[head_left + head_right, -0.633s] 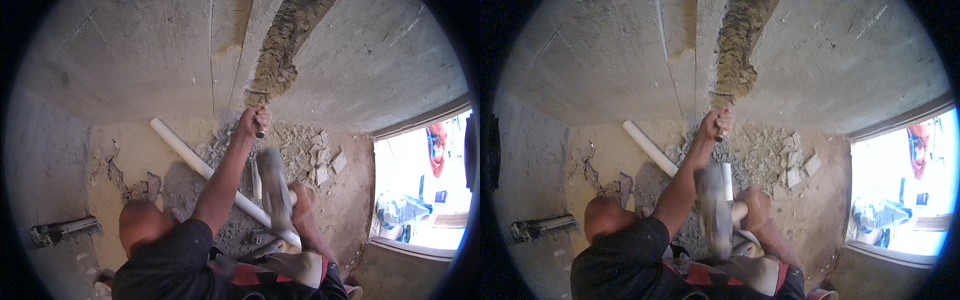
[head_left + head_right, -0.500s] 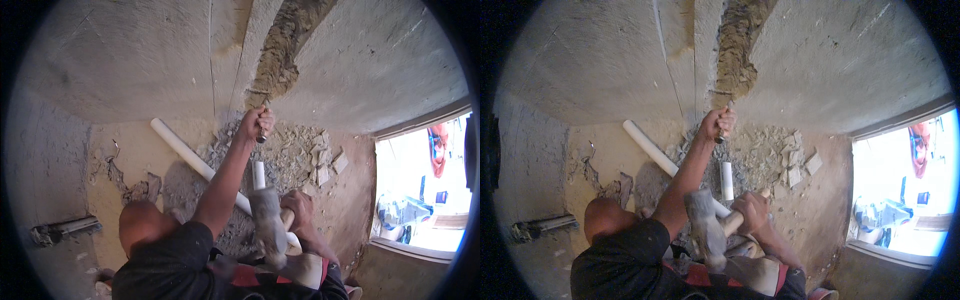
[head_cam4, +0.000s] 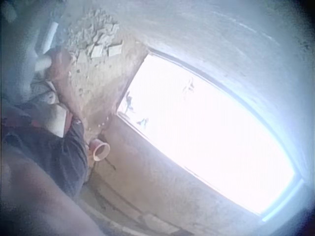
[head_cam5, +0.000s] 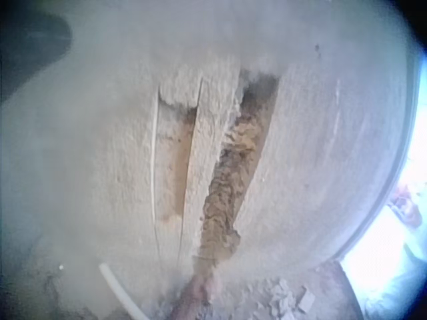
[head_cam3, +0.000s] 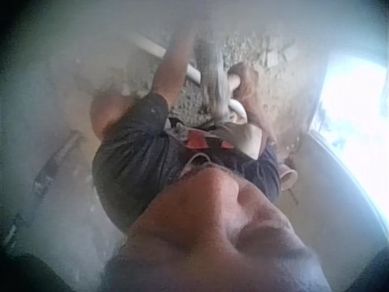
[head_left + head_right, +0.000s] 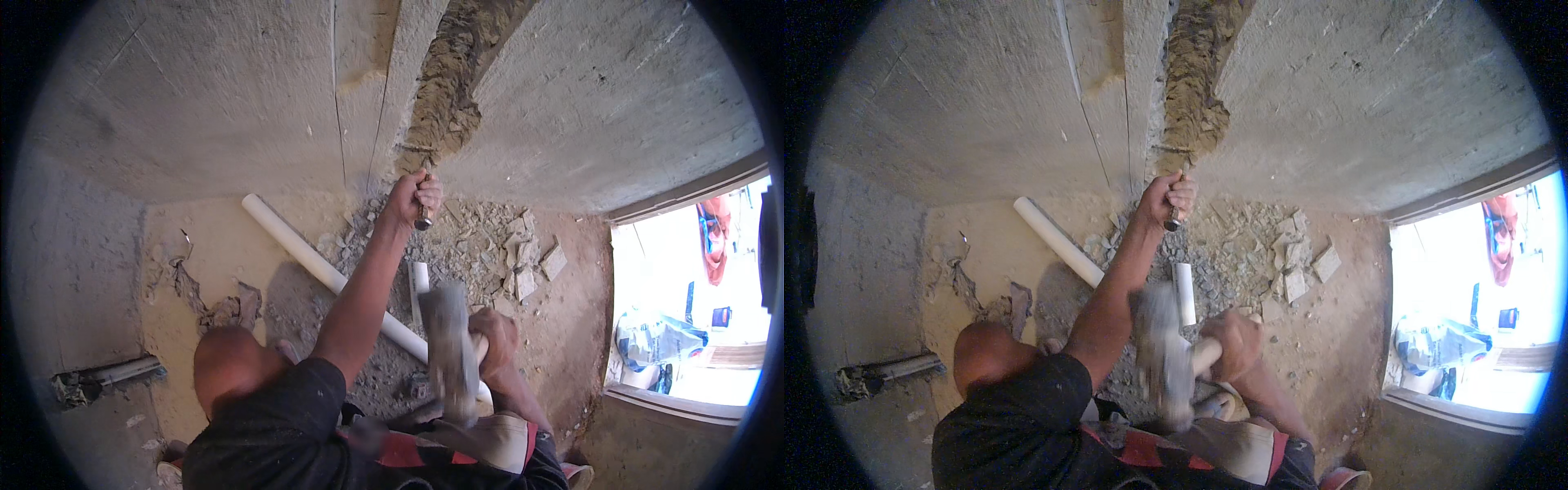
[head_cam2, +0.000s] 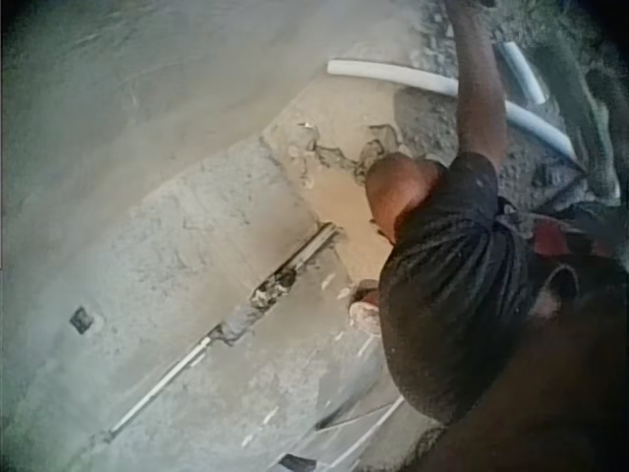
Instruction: The person chisels a groove into a concrete wall using a cold chisel and a hammer. The person removes concrete debris from the channel and inserts a section of plastic pipe to test its fit.
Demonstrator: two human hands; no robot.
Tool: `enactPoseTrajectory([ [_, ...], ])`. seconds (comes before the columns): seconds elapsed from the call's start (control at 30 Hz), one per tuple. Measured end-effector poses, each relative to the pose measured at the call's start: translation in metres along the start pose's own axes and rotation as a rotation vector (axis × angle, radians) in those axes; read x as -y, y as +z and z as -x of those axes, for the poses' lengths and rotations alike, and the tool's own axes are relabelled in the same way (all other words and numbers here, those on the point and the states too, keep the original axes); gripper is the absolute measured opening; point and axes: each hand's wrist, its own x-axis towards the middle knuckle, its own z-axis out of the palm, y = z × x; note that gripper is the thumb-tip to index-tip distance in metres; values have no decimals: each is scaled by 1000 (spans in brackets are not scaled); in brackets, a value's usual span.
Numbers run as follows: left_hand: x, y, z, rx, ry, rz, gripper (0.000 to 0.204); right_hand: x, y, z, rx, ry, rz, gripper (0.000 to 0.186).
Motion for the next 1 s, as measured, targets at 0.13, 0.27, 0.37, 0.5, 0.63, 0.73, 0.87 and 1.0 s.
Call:
enactPoseTrajectory([
  [0.13,6,3,-7,-38,-25,57,19,-37,29,13,-39,-138,44,25],
  [0.27,-10,-6,-6,-59,-74,-89,26,-49,49,1,304,512,345,28],
  [0.37,-10,-4,-5,-51,-81,-47,22,-28,33,-6,195,402,160,31],
  [0.5,2,-2,-7,-7,55,19,22,5,6,-15,23,18,-35,26],
  [0.63,9,5,-14,-16,36,87,21,-36,19,9,0,-107,153,30],
  [0.73,11,2,-17,5,-10,67,20,-65,46,16,213,462,370,36],
  [0.87,0,1,-10,-78,-4,65,27,-29,29,-7,112,447,200,35],
  [1.0,7,10,-11,-116,103,116,30,-3,2,-8,-40,58,4,27],
])
